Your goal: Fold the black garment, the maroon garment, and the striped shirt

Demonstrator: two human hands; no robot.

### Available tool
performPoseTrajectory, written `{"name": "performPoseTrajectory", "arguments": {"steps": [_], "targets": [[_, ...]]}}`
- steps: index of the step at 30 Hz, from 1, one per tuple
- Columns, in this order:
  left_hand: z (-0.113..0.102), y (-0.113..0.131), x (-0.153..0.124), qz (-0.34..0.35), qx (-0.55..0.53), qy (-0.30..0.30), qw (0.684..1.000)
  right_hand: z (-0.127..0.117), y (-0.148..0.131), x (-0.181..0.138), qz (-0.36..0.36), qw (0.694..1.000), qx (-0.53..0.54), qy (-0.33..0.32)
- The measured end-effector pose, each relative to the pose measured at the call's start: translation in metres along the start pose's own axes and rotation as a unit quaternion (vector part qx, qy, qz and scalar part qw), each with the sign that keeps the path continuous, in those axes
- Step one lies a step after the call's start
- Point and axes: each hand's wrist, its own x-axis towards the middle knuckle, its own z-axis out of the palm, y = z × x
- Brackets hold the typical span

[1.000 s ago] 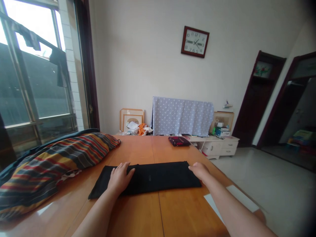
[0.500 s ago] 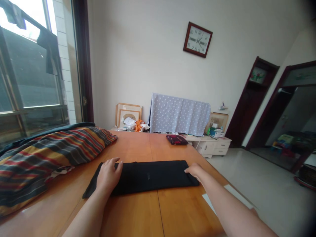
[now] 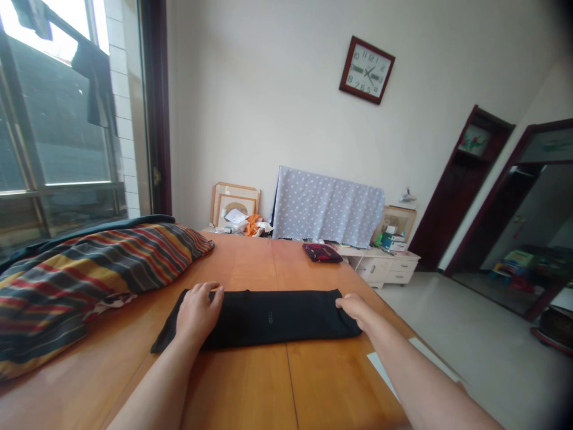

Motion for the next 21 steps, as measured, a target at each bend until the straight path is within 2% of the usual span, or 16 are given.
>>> {"name": "performPoseTrajectory", "arguments": {"steps": [6, 12, 16, 21], "targets": [[0.0, 0.001, 0.001, -0.001, -0.019, 0.012, 1.0, -0.014, -0.019, -0.004, 0.018, 0.995, 0.081, -0.059], [-0.005, 0.003, 0.001, -0.022, -0.053, 0.025, 0.998, -0.016, -0.058, -0.019, -0.023, 0.976, 0.169, -0.133], [-0.008, 0.004, 0.0, -0.037, -0.082, 0.04, 0.995, 0.002, -0.087, -0.038, -0.057, 0.953, 0.223, -0.195], [-0.007, 0.002, 0.0, -0.045, -0.11, 0.045, 0.992, 0.04, -0.108, -0.058, -0.073, 0.931, 0.246, -0.259]]}}
